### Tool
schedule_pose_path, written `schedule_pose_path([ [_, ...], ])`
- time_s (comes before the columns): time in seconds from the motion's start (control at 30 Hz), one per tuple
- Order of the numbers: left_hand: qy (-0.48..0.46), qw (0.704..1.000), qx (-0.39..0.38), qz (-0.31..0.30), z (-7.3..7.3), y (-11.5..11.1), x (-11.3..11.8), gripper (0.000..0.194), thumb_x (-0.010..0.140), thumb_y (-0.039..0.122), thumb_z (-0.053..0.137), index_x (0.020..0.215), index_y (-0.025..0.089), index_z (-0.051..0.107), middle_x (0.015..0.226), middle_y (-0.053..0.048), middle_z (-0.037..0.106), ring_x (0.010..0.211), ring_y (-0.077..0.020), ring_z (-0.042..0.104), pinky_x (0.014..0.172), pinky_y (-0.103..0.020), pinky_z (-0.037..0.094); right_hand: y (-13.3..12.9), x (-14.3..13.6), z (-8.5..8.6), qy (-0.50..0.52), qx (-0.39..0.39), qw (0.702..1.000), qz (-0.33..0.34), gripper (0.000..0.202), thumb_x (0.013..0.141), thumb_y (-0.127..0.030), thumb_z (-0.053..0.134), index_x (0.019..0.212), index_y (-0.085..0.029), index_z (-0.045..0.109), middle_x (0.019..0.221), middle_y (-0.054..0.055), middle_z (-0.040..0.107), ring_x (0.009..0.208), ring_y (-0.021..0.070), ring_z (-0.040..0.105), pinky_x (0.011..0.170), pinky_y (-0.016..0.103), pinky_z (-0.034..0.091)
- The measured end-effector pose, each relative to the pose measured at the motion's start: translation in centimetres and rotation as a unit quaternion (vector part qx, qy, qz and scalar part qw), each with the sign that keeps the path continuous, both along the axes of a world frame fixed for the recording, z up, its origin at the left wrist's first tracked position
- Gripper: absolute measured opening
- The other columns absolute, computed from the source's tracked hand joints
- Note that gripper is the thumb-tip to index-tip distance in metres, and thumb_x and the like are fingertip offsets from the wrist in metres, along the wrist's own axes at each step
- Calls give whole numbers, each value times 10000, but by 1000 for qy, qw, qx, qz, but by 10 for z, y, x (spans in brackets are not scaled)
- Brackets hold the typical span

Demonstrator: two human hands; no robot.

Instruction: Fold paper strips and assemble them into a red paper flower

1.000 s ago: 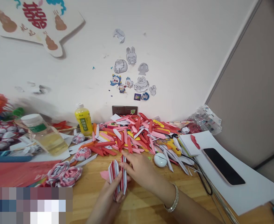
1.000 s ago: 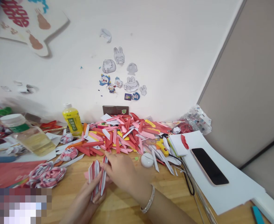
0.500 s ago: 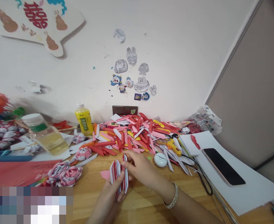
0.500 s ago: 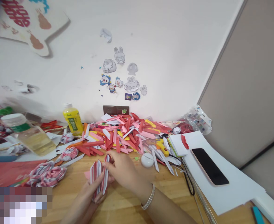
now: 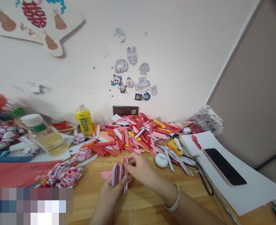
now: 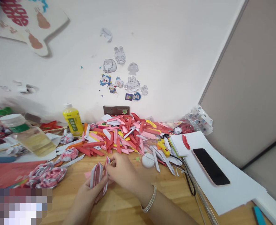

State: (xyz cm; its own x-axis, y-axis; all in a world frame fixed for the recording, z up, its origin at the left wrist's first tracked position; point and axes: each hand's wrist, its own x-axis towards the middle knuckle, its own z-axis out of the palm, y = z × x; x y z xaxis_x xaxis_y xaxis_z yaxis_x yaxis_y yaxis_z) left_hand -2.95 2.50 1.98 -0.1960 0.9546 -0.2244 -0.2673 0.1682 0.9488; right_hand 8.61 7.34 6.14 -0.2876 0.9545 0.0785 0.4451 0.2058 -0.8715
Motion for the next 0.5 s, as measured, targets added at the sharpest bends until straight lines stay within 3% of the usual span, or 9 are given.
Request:
schedule_pose_path([
  [0.13, -3, 1000, -2, -3, 3, -1, 1, 286, 491, 352, 828, 635, 151, 686, 432, 23, 563, 442, -134, 498, 408, -202, 314, -3, -2, 0, -34, 38, 998, -21, 103, 788, -187, 567, 690, -165, 546, 592, -43, 554, 519, 81, 483, 458, 181, 298],
  [0.37, -26, 999, 17, 5, 11, -7, 5, 417, 507, 425, 816, 808, 163, 699, 646, -23, 676, 592, -168, 587, 480, -204, 406, -1, -1, -1, -18, 62, 997, -34, 145, 766, -125, 496, 632, -181, 499, 539, -56, 509, 496, 86, 470, 453, 181, 296],
  [0.5, -75, 997, 19, 6, 10, -8, 5, 576, 482, 542, 790, 914, 181, 670, 638, 8, 655, 483, -104, 510, 448, -180, 390, 0, 3, 4, 4, 79, 996, -43, 148, 757, -137, 492, 616, -181, 481, 531, -62, 472, 489, 86, 443, 454, 187, 285],
])
